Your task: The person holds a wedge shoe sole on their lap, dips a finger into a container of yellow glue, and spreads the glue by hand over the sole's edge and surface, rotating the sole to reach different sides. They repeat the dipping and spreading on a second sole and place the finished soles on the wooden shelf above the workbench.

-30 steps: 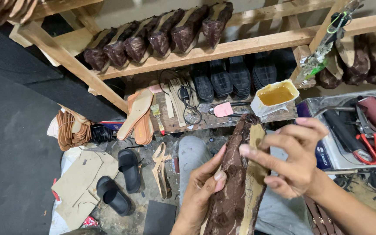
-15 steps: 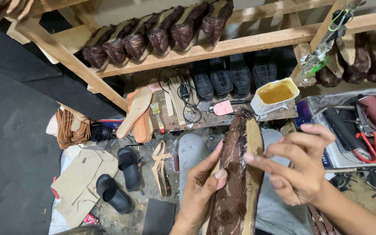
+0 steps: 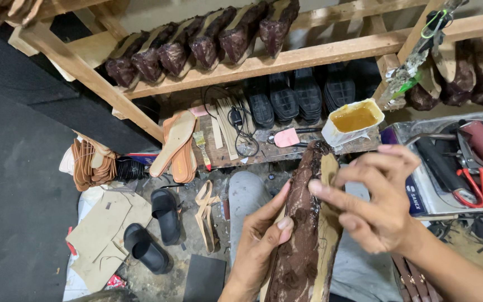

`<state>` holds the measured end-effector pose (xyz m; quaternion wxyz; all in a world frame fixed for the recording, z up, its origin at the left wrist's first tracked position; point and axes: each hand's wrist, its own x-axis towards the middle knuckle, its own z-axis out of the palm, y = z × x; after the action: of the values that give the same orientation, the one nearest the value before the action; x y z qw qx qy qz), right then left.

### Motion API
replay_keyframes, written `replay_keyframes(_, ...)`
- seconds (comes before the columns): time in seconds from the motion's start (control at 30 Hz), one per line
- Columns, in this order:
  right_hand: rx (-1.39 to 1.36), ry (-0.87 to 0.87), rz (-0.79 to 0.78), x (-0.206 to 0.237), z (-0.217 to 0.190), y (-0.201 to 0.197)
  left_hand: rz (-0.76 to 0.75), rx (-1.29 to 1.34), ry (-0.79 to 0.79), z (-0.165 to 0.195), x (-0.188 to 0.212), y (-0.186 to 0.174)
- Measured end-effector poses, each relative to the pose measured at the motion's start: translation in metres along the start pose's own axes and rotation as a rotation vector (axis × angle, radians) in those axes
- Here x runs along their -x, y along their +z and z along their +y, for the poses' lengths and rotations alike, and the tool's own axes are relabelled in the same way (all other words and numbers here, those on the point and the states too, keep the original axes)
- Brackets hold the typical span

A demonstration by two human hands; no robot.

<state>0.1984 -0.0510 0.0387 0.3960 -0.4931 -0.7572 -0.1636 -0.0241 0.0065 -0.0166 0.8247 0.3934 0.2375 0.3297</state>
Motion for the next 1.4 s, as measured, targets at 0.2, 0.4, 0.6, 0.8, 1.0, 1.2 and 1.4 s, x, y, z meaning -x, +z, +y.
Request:
replay_keyframes(0.2, -0.035, -0.125, 0.014, 0.012, -0.001, -0.001, 0.018, 0.043, -0.017, -0.001, -0.002, -0.001)
replay_keyframes(0.4, 0.029, -0.244, 0.037, 0.019, 0.001, 0.001, -0.001, 0.058, 0.019, -0.007, -0.004, -0.006)
replay_keyframes(0.6, 0.06, -0.212, 0.025, 0.021, -0.002, -0.001, -0.006, 0.085, 0.013, -0.014, -0.003, -0.01)
replay_keyframes(0.8, 0.058, -0.233, 0.018, 0.021, -0.004, -0.003, -0.014, 0.104, 0.038, -0.015, -0.003, -0.011)
replay_keyframes(1.0, -0.015, -0.208, 0.017, 0.014, -0.003, -0.002, 0.052, 0.041, -0.028, -0.009, 0.0, -0.01)
replay_keyframes(1.2, -0.03, -0.076, 0.006, 0.008, 0.0, -0.002, -0.009, -0.01, 0.001, -0.002, 0.003, -0.006)
replay_keyframes(1.4, -0.048, 0.013, 0.026, 0.003, 0.002, -0.001, -0.024, -0.035, -0.013, -0.002, 0.004, -0.008)
